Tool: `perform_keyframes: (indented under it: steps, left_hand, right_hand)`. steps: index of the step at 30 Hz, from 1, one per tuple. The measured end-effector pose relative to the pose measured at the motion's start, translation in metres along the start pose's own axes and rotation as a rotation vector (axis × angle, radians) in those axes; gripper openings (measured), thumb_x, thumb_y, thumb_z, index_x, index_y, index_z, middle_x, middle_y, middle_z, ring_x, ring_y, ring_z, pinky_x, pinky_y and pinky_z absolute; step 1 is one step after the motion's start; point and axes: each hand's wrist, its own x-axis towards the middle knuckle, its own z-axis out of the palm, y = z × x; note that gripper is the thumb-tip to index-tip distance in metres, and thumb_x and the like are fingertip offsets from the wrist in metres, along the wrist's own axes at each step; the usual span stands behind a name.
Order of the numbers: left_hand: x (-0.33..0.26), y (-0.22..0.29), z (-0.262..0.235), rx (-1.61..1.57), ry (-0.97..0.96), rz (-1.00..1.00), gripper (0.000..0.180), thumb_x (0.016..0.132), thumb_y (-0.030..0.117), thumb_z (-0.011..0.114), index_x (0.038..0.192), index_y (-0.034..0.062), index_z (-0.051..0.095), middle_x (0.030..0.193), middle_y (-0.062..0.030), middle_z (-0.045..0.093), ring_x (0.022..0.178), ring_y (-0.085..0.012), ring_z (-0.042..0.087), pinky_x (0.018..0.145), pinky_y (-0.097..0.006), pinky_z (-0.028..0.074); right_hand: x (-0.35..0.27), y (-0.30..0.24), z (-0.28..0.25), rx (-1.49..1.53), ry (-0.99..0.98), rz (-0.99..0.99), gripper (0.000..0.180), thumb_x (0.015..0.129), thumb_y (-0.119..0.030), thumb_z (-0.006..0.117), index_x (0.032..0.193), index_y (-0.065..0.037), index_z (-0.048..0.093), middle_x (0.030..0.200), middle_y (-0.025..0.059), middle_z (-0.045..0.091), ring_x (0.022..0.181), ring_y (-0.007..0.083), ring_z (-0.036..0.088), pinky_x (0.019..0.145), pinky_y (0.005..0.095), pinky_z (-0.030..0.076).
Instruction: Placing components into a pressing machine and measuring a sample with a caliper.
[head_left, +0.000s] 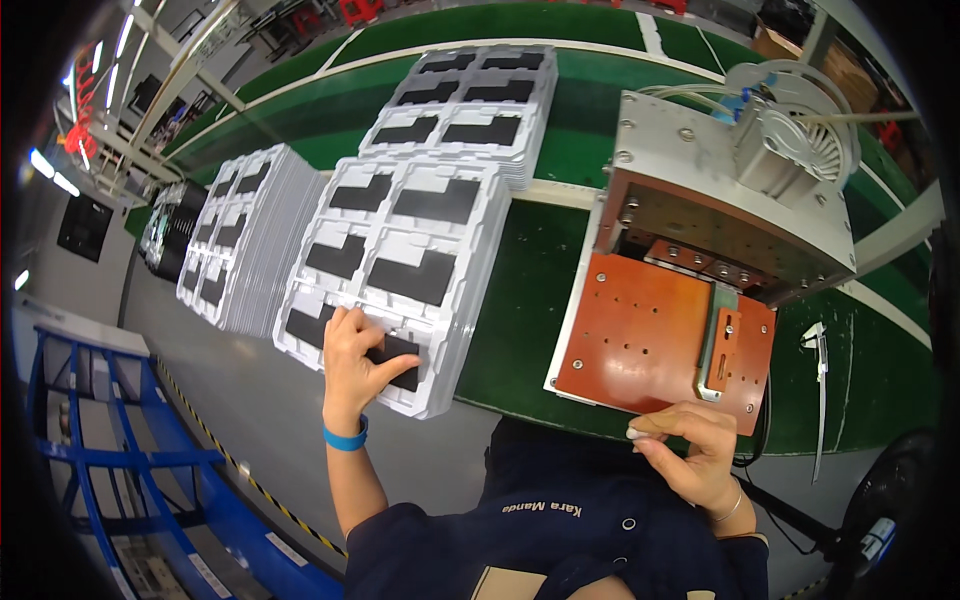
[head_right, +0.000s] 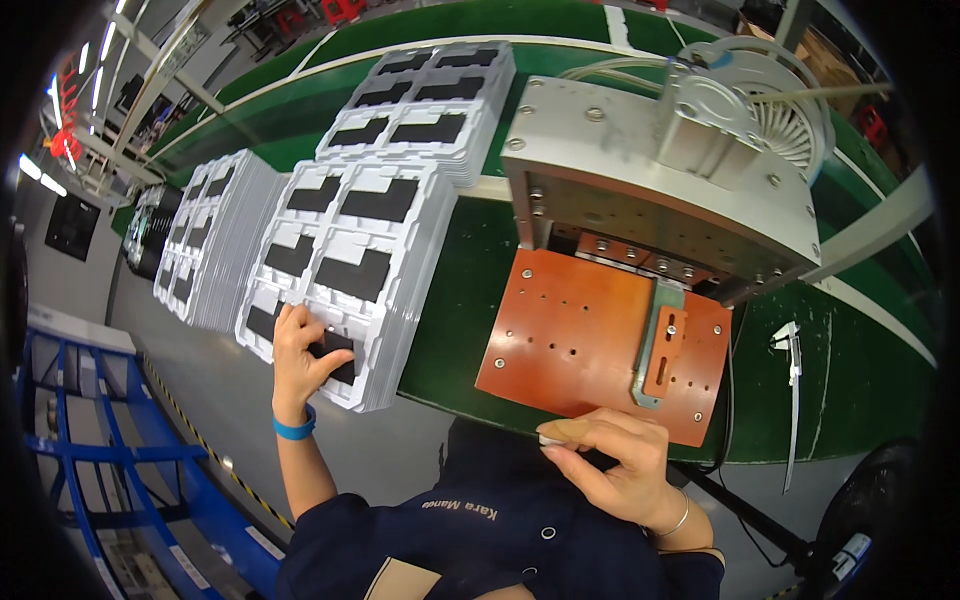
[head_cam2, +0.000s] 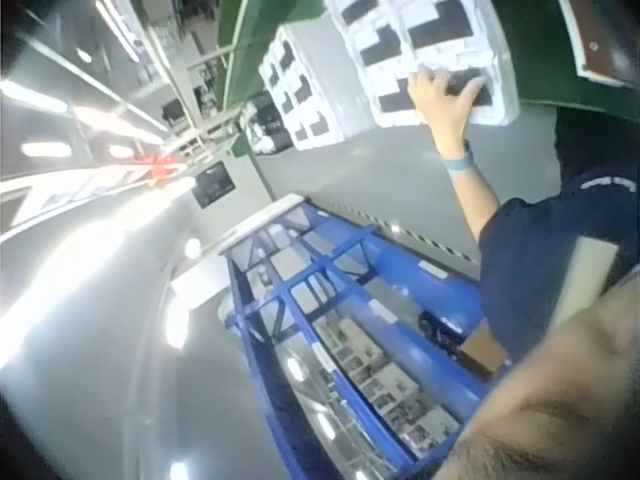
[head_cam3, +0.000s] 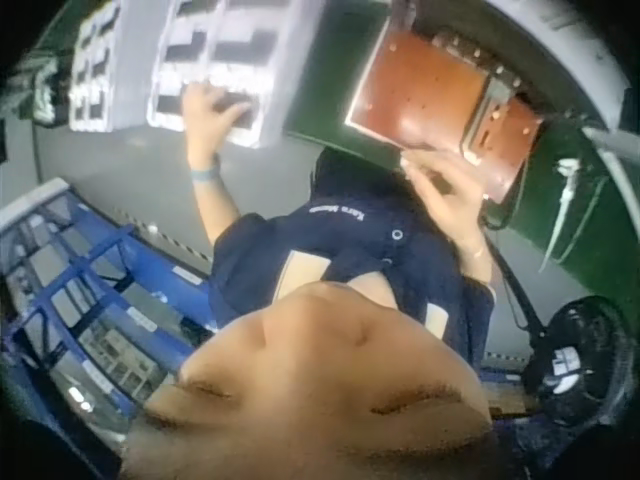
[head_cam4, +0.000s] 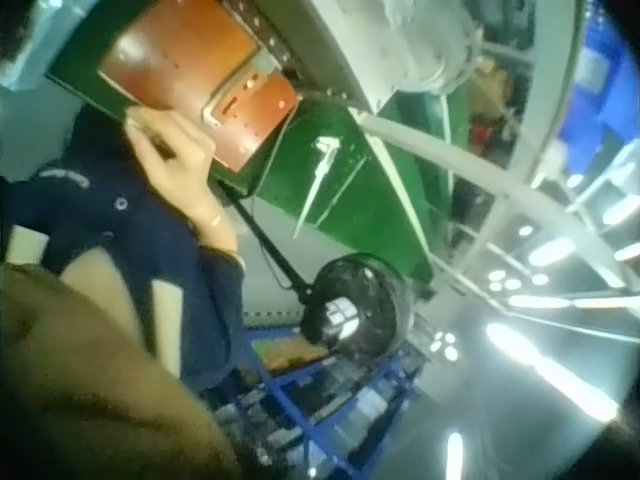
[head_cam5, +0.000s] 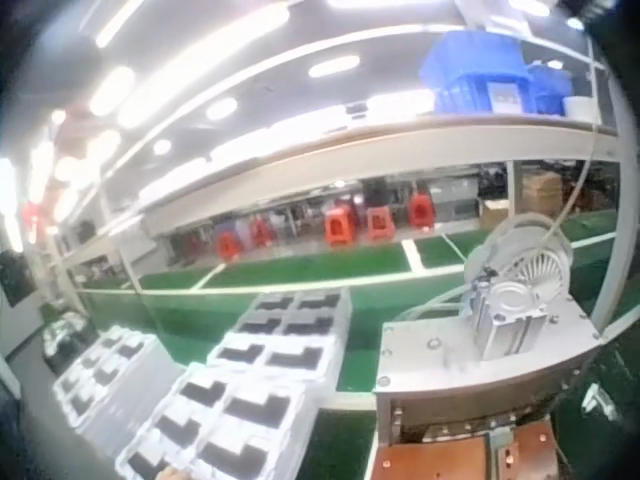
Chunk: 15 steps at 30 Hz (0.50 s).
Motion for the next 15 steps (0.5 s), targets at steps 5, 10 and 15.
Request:
perform_keyframes:
  steps: [5, 10, 15]
  left_hand:
    - [0.009, 0.016, -0.015, 0.088, 0.163, -0.045, 0.063, 0.06, 0.052, 0.086, 0.056, 0.0046, 0.045, 0.064, -0.0037, 0.04, 0.07, -0.0257, 0.039, 0.066, -0.038, 0.03]
    - [0.049, 0.152, 0.0, -0.015, 0.161, 0.059, 0.067, 0.066, 0.054, 0.085, 0.06, 0.0047, 0.039, 0.06, -0.0072, 0.035, 0.062, -0.0271, 0.036, 0.061, -0.039, 0.028]
    - [0.072, 0.221, 0.059, -0.236, 0.048, 0.183, 0.05, 0.062, 0.038, 0.092, 0.062, 0.0094, 0.051, 0.061, -0.0014, 0.047, 0.061, -0.0222, 0.045, 0.06, -0.036, 0.031]
  right_hand:
    - [-0.022, 0.002, -0.025, 0.009, 0.119, 0.063, 0.017, 0.077, 0.002, 0.077, 0.094, 0.002, 0.077, 0.082, 0.0113, 0.075, 0.065, 0.0152, 0.071, 0.061, 0.023, 0.054]
    - [-0.022, 0.004, -0.044, -0.156, 0.263, 0.036, 0.018, 0.078, 0.001, 0.076, 0.096, 0.002, 0.076, 0.085, 0.012, 0.075, 0.067, 0.0176, 0.071, 0.062, 0.0248, 0.055]
    - [-0.006, 0.013, -0.041, -0.361, 0.422, -0.091, 0.023, 0.076, -0.001, 0.079, 0.099, 0.001, 0.075, 0.091, 0.0119, 0.073, 0.08, 0.0229, 0.07, 0.07, 0.0299, 0.054]
